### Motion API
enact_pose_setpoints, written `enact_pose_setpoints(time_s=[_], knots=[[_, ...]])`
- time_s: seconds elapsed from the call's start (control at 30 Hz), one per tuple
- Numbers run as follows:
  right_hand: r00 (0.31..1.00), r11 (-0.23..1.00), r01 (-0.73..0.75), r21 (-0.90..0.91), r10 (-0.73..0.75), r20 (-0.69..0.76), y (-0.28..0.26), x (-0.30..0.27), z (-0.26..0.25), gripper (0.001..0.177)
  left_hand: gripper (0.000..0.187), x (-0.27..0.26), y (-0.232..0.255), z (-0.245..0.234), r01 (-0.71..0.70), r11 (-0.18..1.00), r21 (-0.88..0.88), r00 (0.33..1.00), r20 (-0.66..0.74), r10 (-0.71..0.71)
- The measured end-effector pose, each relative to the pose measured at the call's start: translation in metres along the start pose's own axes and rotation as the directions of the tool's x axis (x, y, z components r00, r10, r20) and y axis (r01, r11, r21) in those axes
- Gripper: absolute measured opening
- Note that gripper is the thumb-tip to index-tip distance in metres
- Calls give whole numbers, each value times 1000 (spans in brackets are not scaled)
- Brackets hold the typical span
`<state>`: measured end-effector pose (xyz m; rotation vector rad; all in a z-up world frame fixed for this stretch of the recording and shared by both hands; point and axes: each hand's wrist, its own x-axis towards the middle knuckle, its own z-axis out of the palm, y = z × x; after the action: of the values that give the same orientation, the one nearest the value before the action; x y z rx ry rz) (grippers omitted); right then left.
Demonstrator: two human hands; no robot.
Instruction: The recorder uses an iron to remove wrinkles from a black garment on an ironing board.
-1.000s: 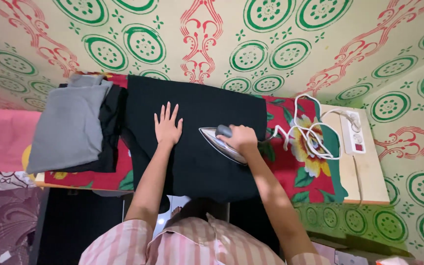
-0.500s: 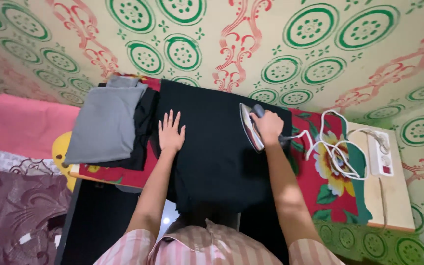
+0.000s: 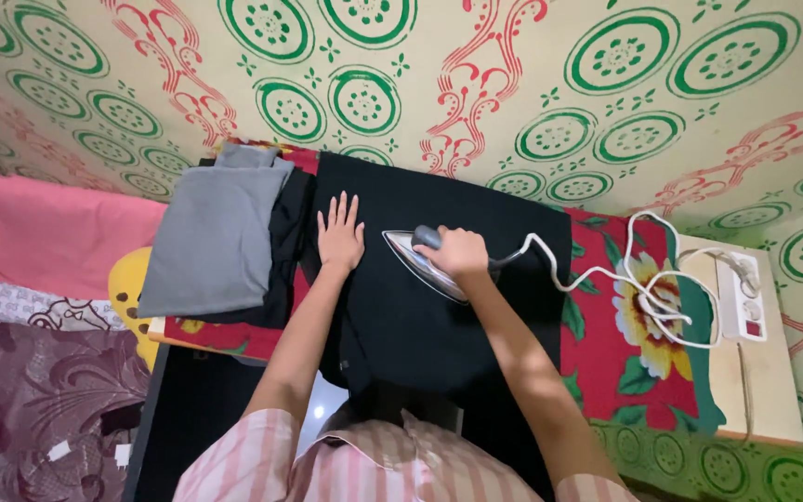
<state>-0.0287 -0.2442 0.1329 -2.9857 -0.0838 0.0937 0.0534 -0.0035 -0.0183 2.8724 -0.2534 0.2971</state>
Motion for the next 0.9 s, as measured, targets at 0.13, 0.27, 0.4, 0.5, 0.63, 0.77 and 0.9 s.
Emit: enact_pose_setpoints(time_s=[0.13,0.27,0.4,0.5,0.63,0.77,0.9], knots=[[999,1000,-28,-2,28,30,-5,26,0,72,68,4,3,-12,3,1000,6,1000,-8,-3],[998,999,-39,-9,39,-50,-8,57,6,71,67,4,2,-15,18,999,-32,1000,20,-17],[989,997,-51,-53,43,-144,-7,91,2,71,68,7,1,-18,25,999,-27,998,63,-23],[985,995,101,-5,-101,-137,7,108,-3,72,66,8,2,-19,29,999,-28,999,43,-28],[992,957,123,263,-129,5,25,119,-3,64,66,9,0,-20,29,998,-50,999,43,-27],[976,801,193,567,-215,-28,26,100,-14,53,65,6,0,-16,27,998,-53,999,25,-25],[891,804,445,394,-440,-108,33,92,-9,79,64,8,-1,-12,16,999,-46,1000,-4,-16]])
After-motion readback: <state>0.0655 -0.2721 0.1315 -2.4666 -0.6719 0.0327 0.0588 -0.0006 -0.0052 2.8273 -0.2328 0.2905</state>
